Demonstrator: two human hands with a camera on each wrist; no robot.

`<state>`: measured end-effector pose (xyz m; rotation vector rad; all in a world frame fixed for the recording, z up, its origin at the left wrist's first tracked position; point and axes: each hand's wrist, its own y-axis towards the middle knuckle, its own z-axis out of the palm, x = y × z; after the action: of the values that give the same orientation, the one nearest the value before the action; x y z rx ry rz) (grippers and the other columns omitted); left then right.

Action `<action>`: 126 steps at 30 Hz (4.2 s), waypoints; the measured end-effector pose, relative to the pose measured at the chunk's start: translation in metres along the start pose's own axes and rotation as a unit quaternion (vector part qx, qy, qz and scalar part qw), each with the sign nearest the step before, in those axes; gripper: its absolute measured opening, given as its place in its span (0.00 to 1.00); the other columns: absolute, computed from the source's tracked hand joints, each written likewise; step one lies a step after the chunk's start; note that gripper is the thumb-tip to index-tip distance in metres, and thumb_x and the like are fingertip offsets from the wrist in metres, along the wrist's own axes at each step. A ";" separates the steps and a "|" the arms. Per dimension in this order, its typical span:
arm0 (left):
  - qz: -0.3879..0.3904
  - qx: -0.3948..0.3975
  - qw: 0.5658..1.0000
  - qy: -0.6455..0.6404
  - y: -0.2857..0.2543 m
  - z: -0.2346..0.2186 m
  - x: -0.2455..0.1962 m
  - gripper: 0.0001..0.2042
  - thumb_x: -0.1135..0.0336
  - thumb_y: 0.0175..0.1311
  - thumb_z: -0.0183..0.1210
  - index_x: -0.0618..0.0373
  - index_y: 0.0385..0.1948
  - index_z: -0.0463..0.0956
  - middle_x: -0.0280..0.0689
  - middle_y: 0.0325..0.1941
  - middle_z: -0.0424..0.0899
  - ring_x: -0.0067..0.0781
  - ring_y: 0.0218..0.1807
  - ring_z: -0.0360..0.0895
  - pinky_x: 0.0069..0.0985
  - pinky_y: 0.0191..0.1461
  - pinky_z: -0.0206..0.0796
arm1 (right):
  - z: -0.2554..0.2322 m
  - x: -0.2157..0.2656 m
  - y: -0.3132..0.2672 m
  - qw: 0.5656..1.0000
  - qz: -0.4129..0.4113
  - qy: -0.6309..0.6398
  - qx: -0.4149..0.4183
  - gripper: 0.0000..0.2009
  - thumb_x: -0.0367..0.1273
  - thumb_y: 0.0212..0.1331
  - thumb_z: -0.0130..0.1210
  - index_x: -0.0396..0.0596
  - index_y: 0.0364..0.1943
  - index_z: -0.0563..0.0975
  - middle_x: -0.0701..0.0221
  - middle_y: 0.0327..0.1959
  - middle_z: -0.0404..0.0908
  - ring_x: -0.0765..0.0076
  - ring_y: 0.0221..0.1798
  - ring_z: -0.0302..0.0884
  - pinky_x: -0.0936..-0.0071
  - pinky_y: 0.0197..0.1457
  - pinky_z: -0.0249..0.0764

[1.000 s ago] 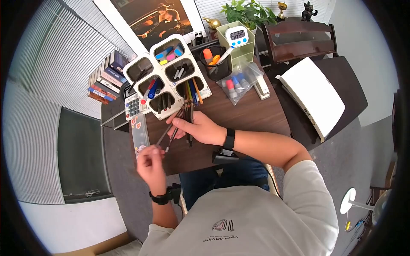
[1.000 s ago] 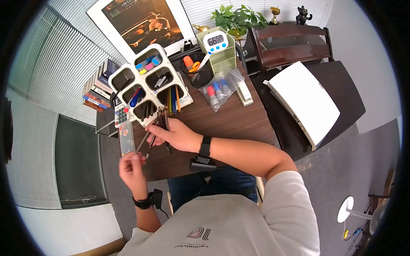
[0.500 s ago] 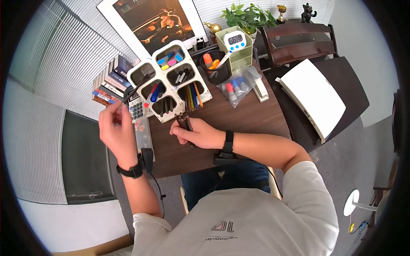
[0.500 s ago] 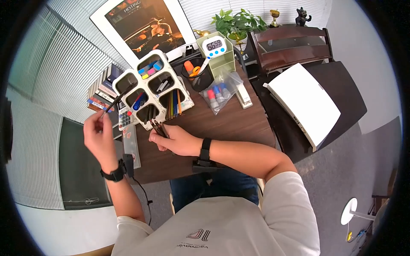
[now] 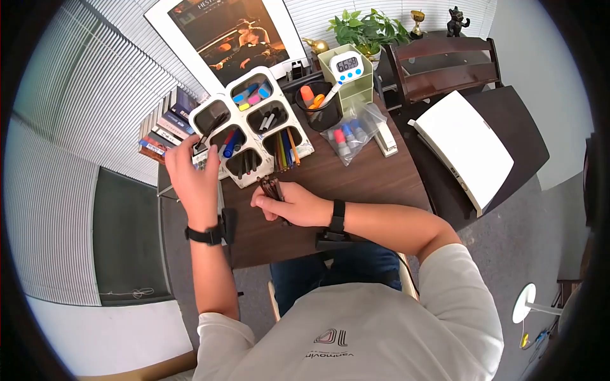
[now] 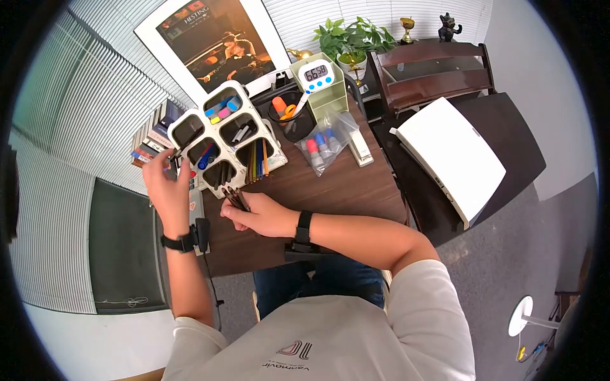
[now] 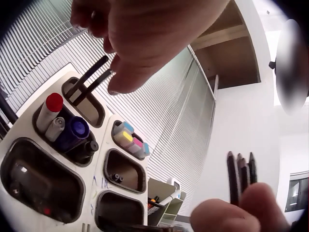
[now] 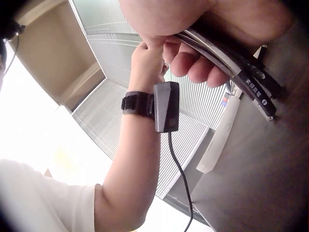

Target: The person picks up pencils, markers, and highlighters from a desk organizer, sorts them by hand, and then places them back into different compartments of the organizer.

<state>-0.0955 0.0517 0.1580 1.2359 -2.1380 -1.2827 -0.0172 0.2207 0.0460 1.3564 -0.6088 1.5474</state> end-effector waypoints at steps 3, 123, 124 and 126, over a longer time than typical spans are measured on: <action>-0.182 0.024 0.974 -0.133 -0.048 -0.020 -0.009 0.07 0.73 0.64 0.66 0.61 0.38 0.77 0.34 0.35 0.74 0.27 0.36 0.73 0.24 0.42 0.68 | 0.000 0.000 0.001 1.000 -0.008 0.008 -0.010 0.12 0.38 0.79 0.49 0.44 0.49 0.77 0.75 0.30 0.78 0.81 0.35 0.74 0.77 0.42 0.73; 0.002 -0.001 1.000 -0.019 0.018 0.021 0.003 0.09 0.72 0.56 0.71 0.59 0.38 0.85 0.38 0.35 0.79 0.38 0.38 0.78 0.32 0.45 0.70 | -0.002 -0.002 0.004 0.999 0.029 0.022 -0.002 0.18 0.42 0.81 0.45 0.42 0.45 0.79 0.72 0.31 0.81 0.78 0.34 0.78 0.78 0.40 0.75; 0.001 0.001 1.000 -0.019 0.016 0.016 0.000 0.09 0.72 0.56 0.71 0.59 0.38 0.85 0.38 0.35 0.79 0.38 0.38 0.78 0.32 0.45 0.70 | -0.002 -0.001 0.004 0.999 0.031 0.022 -0.002 0.18 0.42 0.81 0.45 0.42 0.45 0.79 0.72 0.31 0.81 0.78 0.34 0.78 0.78 0.40 0.75; 0.032 -0.037 0.998 -0.043 0.009 0.003 -0.007 0.10 0.73 0.57 0.71 0.60 0.39 0.84 0.38 0.37 0.80 0.39 0.39 0.78 0.32 0.46 0.70 | -0.002 0.002 0.004 0.999 0.035 0.027 -0.010 0.18 0.43 0.81 0.46 0.42 0.45 0.79 0.72 0.31 0.81 0.77 0.34 0.78 0.77 0.41 0.75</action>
<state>-0.0982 0.0615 0.1649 1.0922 -2.1490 -1.3990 -0.0219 0.2215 0.0480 1.2851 -0.6427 1.6250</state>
